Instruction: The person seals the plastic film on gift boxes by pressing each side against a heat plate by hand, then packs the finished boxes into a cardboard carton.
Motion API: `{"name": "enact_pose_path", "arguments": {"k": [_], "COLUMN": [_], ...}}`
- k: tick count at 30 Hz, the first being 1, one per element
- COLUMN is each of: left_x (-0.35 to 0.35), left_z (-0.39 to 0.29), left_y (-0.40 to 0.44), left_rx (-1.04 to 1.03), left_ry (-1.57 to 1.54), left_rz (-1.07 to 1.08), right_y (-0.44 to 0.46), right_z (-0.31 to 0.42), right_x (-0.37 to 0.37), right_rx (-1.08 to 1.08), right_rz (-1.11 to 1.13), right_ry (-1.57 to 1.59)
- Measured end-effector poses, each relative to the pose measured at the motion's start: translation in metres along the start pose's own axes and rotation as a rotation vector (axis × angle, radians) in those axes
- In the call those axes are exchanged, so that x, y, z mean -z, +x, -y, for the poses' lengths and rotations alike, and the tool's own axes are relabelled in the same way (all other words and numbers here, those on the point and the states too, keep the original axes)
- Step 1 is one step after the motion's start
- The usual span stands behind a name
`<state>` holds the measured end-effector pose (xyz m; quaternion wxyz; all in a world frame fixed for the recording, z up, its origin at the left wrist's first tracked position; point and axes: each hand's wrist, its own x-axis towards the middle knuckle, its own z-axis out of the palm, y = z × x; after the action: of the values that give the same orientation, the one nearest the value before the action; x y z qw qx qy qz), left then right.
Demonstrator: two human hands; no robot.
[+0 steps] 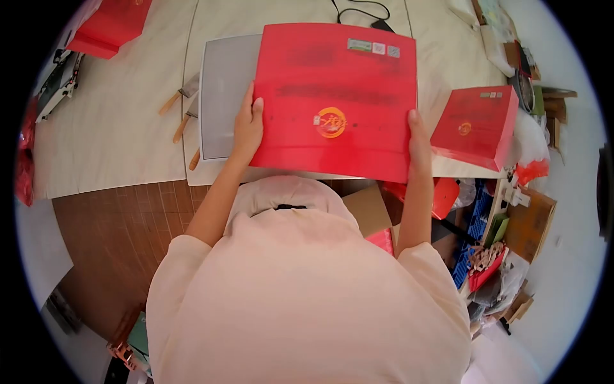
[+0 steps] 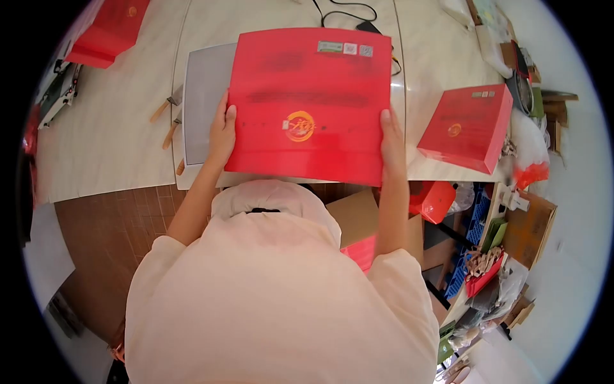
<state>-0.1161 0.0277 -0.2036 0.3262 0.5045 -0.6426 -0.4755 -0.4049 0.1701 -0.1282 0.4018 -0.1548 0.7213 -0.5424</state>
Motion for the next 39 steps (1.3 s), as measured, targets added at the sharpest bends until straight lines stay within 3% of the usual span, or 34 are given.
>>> {"name": "enact_pose_path", "arguments": {"k": [9, 11, 14, 22, 26, 28, 32, 34, 37, 39], "left_x": [0.102, 0.127, 0.153, 0.125, 0.097, 0.087, 0.083, 0.082, 0.083, 0.083], "left_z": [0.044, 0.073, 0.043, 0.011, 0.012, 0.012, 0.005, -0.003, -0.006, -0.002], "left_y": [-0.004, -0.004, -0.001, 0.020, 0.042, 0.060, 0.062, 0.047, 0.029, 0.022], "left_rx": [-0.005, 0.084, 0.210, 0.125, 0.096, 0.004, 0.019, -0.120, -0.192, -0.223], "left_ry": [0.083, 0.039, -0.315, -0.193, -0.121, -0.082, -0.014, -0.102, -0.012, 0.007], "left_rz": [-0.051, -0.131, -0.053, -0.011, -0.008, -0.006, -0.007, -0.082, -0.152, -0.150], "right_y": [-0.003, -0.002, -0.007, 0.016, 0.053, 0.072, 0.079, 0.064, 0.032, 0.025], "right_z": [-0.069, -0.070, -0.071, -0.067, -0.050, -0.044, -0.042, -0.040, -0.031, -0.034], "right_x": [-0.100, -0.126, -0.156, -0.130, -0.113, -0.112, -0.113, -0.111, -0.105, -0.103], "right_rx": [0.325, 0.392, 0.459, 0.565, 0.521, 0.509, 0.581, 0.595, 0.585, 0.688], "right_rz": [0.088, 0.077, 0.051, -0.033, -0.002, -0.002, 0.011, 0.010, -0.004, -0.036], "right_ry": [-0.169, -0.228, -0.315, -0.386, -0.380, -0.330, -0.153, -0.121, -0.119, -0.104]}}
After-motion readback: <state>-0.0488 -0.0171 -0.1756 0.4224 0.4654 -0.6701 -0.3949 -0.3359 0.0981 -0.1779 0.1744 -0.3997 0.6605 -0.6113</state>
